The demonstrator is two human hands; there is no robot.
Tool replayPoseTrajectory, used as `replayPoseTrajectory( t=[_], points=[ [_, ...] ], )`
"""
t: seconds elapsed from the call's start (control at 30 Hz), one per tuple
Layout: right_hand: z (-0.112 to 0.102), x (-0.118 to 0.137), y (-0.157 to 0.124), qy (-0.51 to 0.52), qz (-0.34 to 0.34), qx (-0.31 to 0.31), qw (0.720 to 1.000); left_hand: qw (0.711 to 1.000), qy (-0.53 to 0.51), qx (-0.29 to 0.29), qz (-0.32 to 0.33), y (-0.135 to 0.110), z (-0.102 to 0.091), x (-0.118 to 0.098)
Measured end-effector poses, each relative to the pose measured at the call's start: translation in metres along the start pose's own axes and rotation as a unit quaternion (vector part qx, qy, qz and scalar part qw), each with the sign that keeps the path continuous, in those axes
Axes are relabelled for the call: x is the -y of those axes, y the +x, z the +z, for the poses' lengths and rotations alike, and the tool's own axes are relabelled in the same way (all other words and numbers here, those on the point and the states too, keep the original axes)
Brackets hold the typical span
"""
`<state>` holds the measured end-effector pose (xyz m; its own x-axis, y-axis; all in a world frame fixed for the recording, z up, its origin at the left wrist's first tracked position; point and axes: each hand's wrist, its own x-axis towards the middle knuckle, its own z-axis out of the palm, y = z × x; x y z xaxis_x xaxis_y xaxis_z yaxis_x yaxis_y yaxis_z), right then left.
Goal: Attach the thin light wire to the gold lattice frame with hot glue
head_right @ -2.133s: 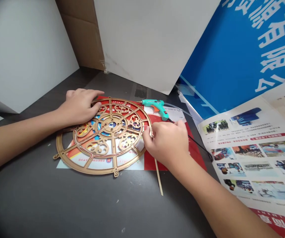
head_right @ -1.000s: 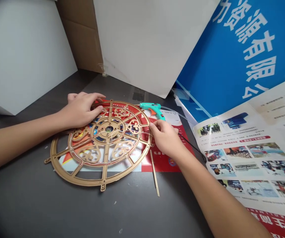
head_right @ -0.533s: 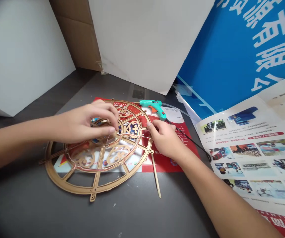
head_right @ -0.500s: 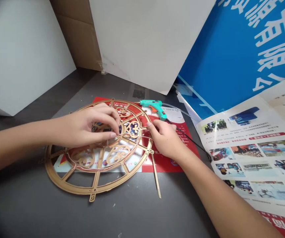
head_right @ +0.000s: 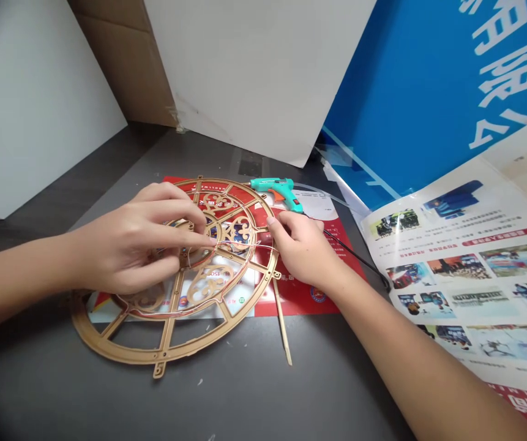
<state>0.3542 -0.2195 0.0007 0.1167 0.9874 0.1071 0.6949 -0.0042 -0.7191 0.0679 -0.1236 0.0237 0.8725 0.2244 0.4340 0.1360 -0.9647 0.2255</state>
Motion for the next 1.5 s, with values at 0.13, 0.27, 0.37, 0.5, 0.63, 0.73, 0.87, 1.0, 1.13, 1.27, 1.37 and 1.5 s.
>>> replayPoseTrajectory(
  t=[0.13, 0.27, 0.37, 0.5, 0.63, 0.73, 0.87, 1.0, 1.13, 1.27, 1.37, 1.5],
  points=[
    [0.000, 0.000, 0.000, 0.003, 0.001, -0.002, 1.000, 1.000, 0.008, 0.015, 0.021, -0.001, -0.001, 0.000],
    [-0.001, 0.000, 0.001, -0.001, 0.003, -0.007, 1.000, 0.999, 0.012, 0.033, 0.013, -0.002, 0.001, 0.002],
    [-0.001, 0.001, 0.001, -0.001, 0.005, -0.006, 1.000, 1.000, -0.011, 0.013, 0.006, -0.002, 0.004, 0.002],
    [-0.001, 0.001, 0.000, 0.002, 0.009, 0.001, 1.000, 0.998, -0.047, 0.016, -0.034, 0.000, 0.004, -0.003],
    [0.000, -0.002, 0.000, 0.006, 0.015, 0.007, 1.000, 0.985, -0.116, 0.047, -0.121, 0.004, 0.000, -0.008],
    [-0.001, -0.003, 0.001, 0.003, 0.018, 0.006, 1.000, 0.976, -0.136, 0.062, -0.160, 0.005, 0.000, -0.007],
    [-0.002, -0.003, 0.001, 0.002, 0.018, 0.004, 1.000, 0.965, -0.164, 0.069, -0.194, 0.006, 0.002, -0.003],
    [-0.002, -0.001, 0.000, 0.008, 0.017, 0.004, 1.000, 0.959, -0.181, 0.072, -0.208, 0.007, 0.005, -0.002],
    [-0.001, 0.000, 0.000, 0.014, 0.018, 0.006, 1.000, 0.970, -0.141, 0.054, -0.193, 0.006, 0.008, -0.003],
    [-0.002, 0.000, 0.000, 0.016, 0.021, 0.007, 1.000, 0.972, -0.120, 0.063, -0.194, 0.006, 0.006, -0.006],
    [-0.002, -0.001, 0.000, 0.013, 0.026, 0.006, 1.000, 0.972, -0.122, 0.057, -0.190, 0.006, 0.002, -0.010],
    [-0.002, -0.002, 0.001, 0.006, 0.039, 0.012, 0.999, 0.985, -0.078, 0.013, -0.155, 0.005, -0.002, -0.015]
  ],
)
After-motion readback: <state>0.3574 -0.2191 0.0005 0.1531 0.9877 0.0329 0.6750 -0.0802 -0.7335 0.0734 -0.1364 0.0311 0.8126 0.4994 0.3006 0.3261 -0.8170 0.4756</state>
